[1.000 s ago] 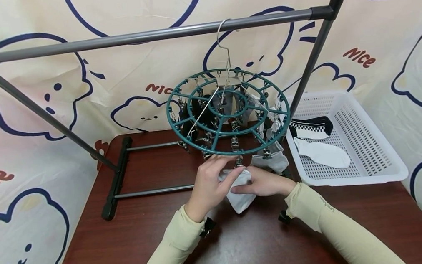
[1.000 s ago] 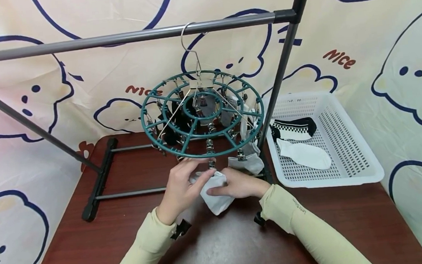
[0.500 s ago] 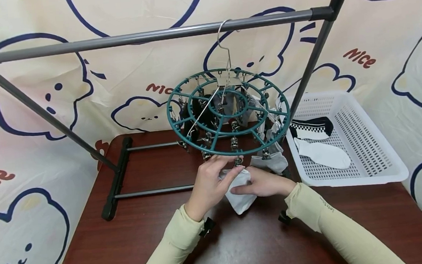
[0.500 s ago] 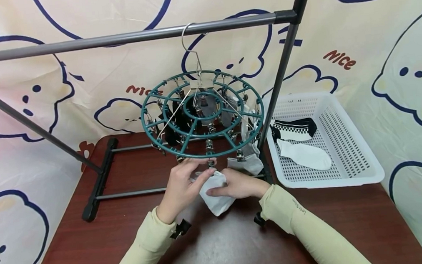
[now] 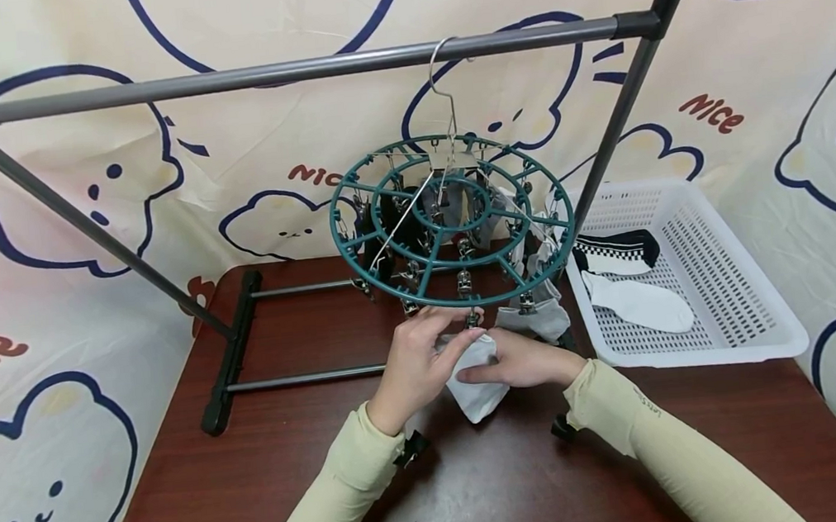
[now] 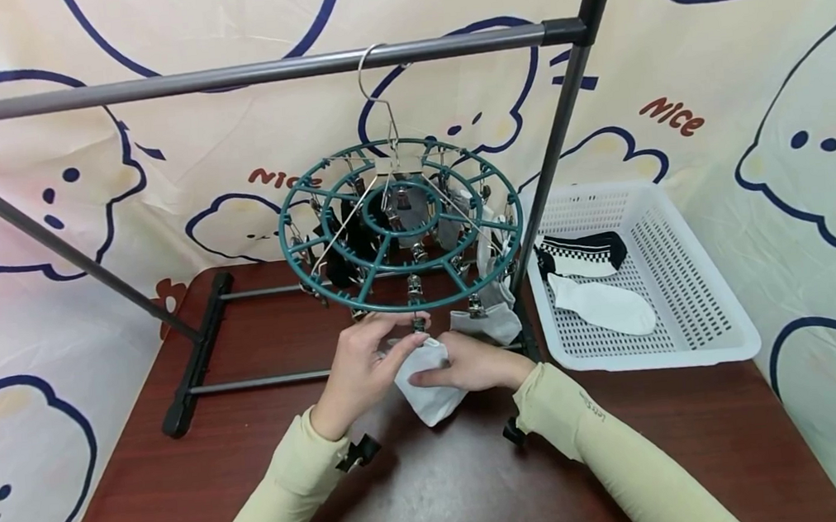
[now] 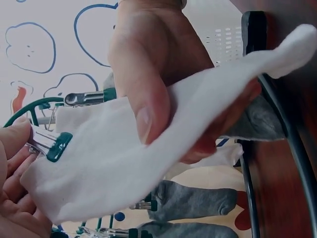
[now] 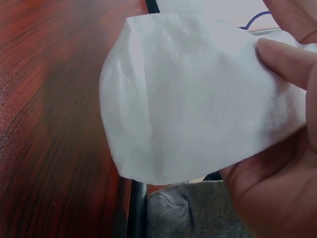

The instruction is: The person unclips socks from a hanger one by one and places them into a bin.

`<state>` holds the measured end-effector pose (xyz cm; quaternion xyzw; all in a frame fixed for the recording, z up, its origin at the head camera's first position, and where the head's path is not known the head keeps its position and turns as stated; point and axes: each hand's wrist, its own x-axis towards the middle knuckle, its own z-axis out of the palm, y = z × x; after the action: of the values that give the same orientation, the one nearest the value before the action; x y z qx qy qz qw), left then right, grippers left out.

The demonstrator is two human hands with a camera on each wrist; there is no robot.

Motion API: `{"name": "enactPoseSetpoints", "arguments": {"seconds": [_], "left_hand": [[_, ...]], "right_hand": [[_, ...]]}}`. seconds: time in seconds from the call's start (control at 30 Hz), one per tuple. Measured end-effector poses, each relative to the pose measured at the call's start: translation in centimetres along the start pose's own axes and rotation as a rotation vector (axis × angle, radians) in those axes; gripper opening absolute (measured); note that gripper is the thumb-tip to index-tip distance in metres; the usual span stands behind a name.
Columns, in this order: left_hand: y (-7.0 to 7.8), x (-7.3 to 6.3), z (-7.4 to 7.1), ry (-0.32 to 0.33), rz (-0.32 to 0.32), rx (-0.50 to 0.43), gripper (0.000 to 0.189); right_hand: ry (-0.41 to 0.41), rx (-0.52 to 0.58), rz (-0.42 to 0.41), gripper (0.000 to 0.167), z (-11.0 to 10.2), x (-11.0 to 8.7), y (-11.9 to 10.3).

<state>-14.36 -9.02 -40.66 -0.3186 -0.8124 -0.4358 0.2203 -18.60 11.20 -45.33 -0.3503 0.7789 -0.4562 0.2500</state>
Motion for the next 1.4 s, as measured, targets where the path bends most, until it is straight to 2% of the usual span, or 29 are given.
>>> {"name": "enactPoseSetpoints", "arguments": {"seconds": [0.27, 0.53, 0.73, 0.83, 0.93, 1.13, 1.27, 1.4], "left_hand": [[0.1, -0.1, 0.3, 0.042, 0.047, -0.011, 0.021], [-0.1, -0.1, 0.5, 0.084, 0.061, -0.048, 0.015], [-0.1, -0.1, 0.5, 0.092, 0.061, -0.066, 0.016], [-0.1, 0.0, 0.4, 0.102, 0.061, -0.058, 0.018], [-0.1, 0.0, 0.3, 0.102, 0.067, -0.042, 0.020], [-0.1, 0.0, 0.1, 0.097, 0.048, -0.026, 0.019], [-0.1, 0.0, -0.1, 0.109, 0.046, -0.016, 0.021], [-0.2, 0.1, -0.2, 0.116, 0.058, -0.006, 0.021]], "right_hand": [[-0.009, -0.014, -0.014, 0.053, -0.1, -0.1, -0.3], [-0.016, -0.035, -0.020, 0.044, -0.3, 0.0, -0.2], [-0.027, -0.056, 0.067, 0.057, -0.1, -0.3, 0.2], [-0.039, -0.037, 0.091, 0.049, 0.1, -0.4, 0.2], [-0.046, -0.034, 0.076, 0.040, 0.1, -0.4, 0.2], [-0.049, -0.098, 0.085, 0.023, 0.2, -1.1, -0.5], [-0.066, -0.141, 0.100, 0.018, 0.1, -1.7, -1.5], [-0.068, -0.162, 0.074, 0.019, -0.1, -2.3, -2.5]]}}
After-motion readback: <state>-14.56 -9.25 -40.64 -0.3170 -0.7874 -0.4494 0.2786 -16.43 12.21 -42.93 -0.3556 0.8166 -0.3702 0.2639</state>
